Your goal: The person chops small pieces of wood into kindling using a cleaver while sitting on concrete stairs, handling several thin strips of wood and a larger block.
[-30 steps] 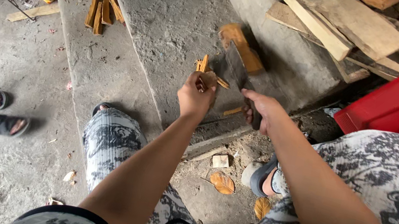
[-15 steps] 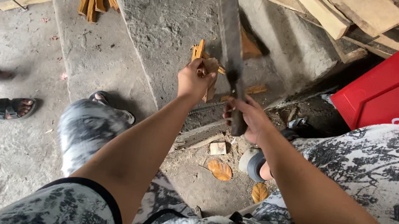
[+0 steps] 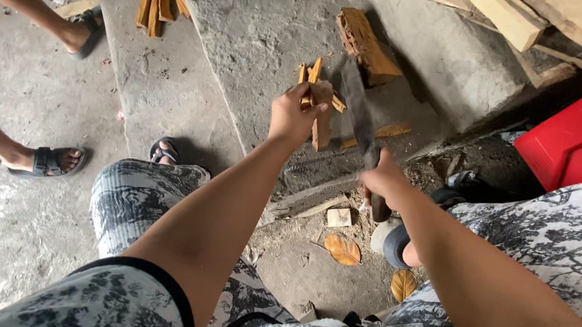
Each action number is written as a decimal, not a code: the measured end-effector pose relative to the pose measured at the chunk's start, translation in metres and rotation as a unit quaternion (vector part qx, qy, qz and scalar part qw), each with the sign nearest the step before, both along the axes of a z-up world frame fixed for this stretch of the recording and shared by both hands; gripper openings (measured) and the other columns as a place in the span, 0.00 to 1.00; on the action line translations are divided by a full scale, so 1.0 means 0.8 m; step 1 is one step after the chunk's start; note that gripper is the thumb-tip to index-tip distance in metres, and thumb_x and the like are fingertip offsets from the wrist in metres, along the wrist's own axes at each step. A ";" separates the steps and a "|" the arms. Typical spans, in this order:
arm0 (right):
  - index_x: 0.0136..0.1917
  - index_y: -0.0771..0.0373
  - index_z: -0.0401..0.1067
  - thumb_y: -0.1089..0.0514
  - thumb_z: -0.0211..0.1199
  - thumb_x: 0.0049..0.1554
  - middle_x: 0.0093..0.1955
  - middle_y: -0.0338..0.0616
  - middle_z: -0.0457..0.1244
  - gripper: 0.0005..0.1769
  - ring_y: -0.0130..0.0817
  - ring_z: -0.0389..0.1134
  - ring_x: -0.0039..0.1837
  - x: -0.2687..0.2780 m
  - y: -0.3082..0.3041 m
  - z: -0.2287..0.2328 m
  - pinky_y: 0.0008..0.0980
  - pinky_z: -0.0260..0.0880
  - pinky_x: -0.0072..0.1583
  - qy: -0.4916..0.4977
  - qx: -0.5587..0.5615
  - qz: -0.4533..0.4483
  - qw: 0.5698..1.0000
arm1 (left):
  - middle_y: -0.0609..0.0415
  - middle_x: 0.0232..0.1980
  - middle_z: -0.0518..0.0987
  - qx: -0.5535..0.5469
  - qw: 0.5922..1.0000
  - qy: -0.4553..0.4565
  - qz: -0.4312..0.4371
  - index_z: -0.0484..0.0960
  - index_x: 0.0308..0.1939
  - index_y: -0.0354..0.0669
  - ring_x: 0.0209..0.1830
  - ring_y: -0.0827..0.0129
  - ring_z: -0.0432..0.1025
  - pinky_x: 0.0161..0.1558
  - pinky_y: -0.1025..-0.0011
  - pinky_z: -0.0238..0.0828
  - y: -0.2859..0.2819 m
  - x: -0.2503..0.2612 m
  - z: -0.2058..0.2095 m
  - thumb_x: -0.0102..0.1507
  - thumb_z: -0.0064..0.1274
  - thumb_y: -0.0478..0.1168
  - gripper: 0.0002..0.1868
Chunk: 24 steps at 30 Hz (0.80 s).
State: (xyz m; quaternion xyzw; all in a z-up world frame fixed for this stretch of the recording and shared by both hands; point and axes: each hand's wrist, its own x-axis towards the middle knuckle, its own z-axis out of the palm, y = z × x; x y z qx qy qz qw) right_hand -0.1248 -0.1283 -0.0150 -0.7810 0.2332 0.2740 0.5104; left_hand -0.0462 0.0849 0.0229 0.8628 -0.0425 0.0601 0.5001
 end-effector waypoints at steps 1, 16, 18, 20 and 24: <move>0.63 0.61 0.53 0.70 0.62 0.55 0.34 0.49 0.61 0.27 0.40 0.64 0.32 0.004 0.001 0.007 0.43 0.68 0.32 0.000 0.000 0.002 1.000 | 0.47 0.51 0.85 0.000 1.000 0.000 0.002 0.82 0.53 0.39 0.48 0.63 0.83 0.49 0.66 0.80 -0.001 -0.001 0.002 0.57 0.66 0.38 0.20; 0.52 0.69 0.59 0.69 0.61 0.56 0.32 0.52 0.61 0.14 0.39 0.63 0.28 0.003 -0.009 -0.005 0.42 0.64 0.29 -0.042 0.141 -0.067 0.987 | 0.47 0.49 0.85 0.014 1.000 0.001 0.006 0.81 0.55 0.41 0.46 0.62 0.82 0.49 0.66 0.79 -0.012 -0.018 0.004 0.57 0.67 0.38 0.22; 0.51 0.70 0.62 0.61 0.61 0.61 0.31 0.50 0.62 0.12 0.38 0.61 0.26 -0.011 -0.009 0.015 0.39 0.65 0.29 -0.062 0.190 -0.064 0.978 | 0.49 0.51 0.86 0.041 0.999 0.000 0.008 0.83 0.53 0.42 0.48 0.63 0.82 0.50 0.66 0.78 -0.012 -0.014 0.004 0.58 0.68 0.39 0.20; 0.52 0.66 0.62 0.57 0.60 0.62 0.31 0.50 0.62 0.12 0.36 0.60 0.26 -0.026 0.001 0.042 0.39 0.63 0.29 -0.039 0.164 -0.102 0.981 | 0.48 0.51 0.84 0.039 0.999 0.001 0.011 0.83 0.54 0.42 0.48 0.62 0.81 0.50 0.67 0.78 -0.013 -0.010 0.007 0.57 0.68 0.38 0.21; 0.55 0.59 0.65 0.53 0.59 0.63 0.27 0.52 0.58 0.11 0.36 0.57 0.23 -0.040 0.004 0.106 0.40 0.57 0.29 -0.147 0.099 -0.082 0.981 | 0.46 0.50 0.84 0.024 0.999 0.027 0.020 0.82 0.53 0.40 0.48 0.60 0.81 0.50 0.65 0.77 -0.021 -0.003 0.022 0.58 0.66 0.37 0.19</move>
